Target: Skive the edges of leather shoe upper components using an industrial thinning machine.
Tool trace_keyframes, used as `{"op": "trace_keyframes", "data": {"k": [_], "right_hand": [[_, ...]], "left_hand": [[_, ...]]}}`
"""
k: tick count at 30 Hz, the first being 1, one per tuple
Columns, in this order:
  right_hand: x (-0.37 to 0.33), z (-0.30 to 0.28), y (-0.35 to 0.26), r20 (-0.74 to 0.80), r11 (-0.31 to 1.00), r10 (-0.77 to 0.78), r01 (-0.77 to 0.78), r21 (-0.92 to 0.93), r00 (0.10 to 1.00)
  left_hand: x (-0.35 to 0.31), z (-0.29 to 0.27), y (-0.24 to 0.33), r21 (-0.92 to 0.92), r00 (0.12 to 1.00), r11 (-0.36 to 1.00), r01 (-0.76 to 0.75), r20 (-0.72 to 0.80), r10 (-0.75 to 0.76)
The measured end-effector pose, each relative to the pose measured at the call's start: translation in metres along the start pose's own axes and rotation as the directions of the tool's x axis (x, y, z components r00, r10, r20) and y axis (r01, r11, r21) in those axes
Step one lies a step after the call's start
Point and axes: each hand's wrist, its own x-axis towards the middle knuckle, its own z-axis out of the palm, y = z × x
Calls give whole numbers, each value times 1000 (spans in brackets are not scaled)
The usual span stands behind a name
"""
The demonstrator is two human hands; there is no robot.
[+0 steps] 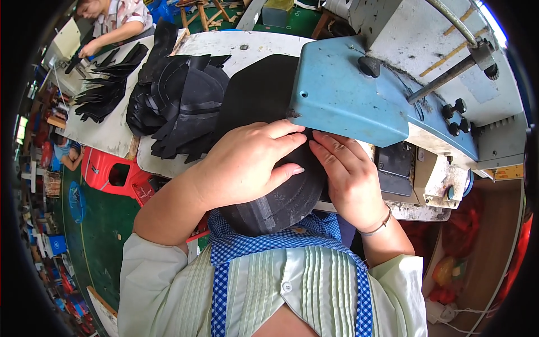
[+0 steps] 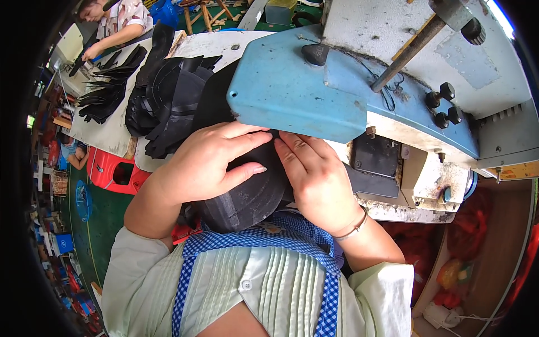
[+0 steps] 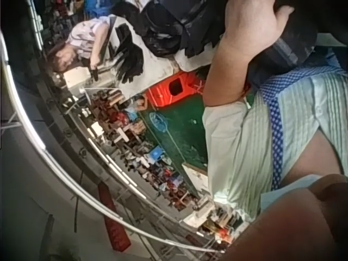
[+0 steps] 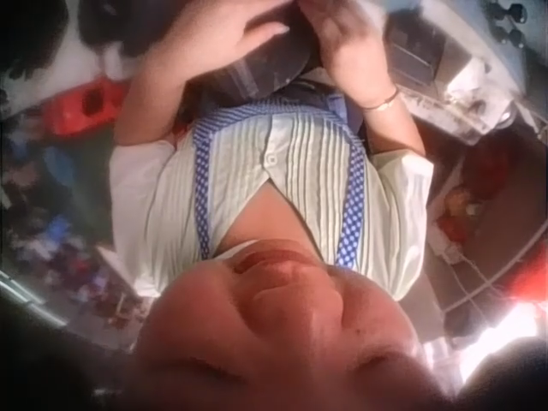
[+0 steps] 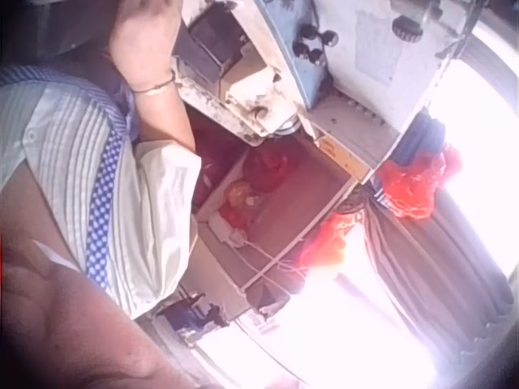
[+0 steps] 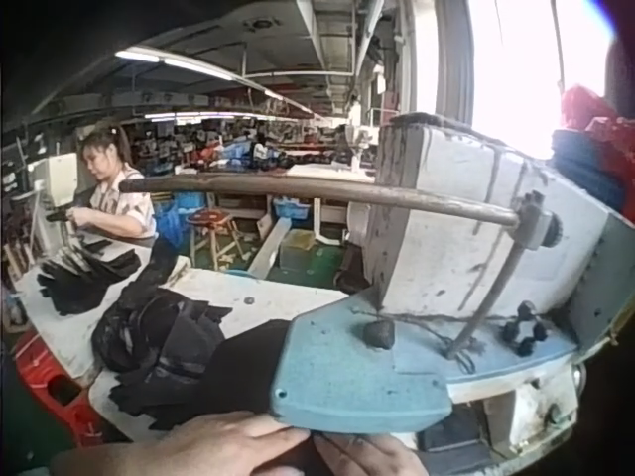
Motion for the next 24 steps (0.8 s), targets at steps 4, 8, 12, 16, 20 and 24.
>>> {"op": "trace_keyframes", "data": {"k": [4, 8, 12, 16, 20, 24], "right_hand": [[0, 2, -2, -18, 1000, 17, -17, -4, 1000], [-2, 2, -2, -21, 1000, -26, 26, 9, 999], [-2, 2, 3, 8, 1000, -21, 22, -22, 1000], [-2, 4, 1, -27, 1000, 9, -10, -29, 1000], [-4, 5, 4, -25, 999, 0, -1, -33, 1000], [-5, 3, 4, -30, 999, 11, -12, -41, 999]], "left_hand": [[-3, 4, 4, 26, 1000, 1000, 11, -22, -11], [-9, 8, 11, 132, 998, 991, 31, -56, -24], [-2, 7, 5, 73, 996, 997, -3, -85, 9], [-1, 9, 5, 74, 996, 997, -3, -84, 9], [-2, 13, 6, 104, 993, 995, 0, -118, 12], [-2, 11, 9, 117, 996, 991, 57, -72, -49]]}}
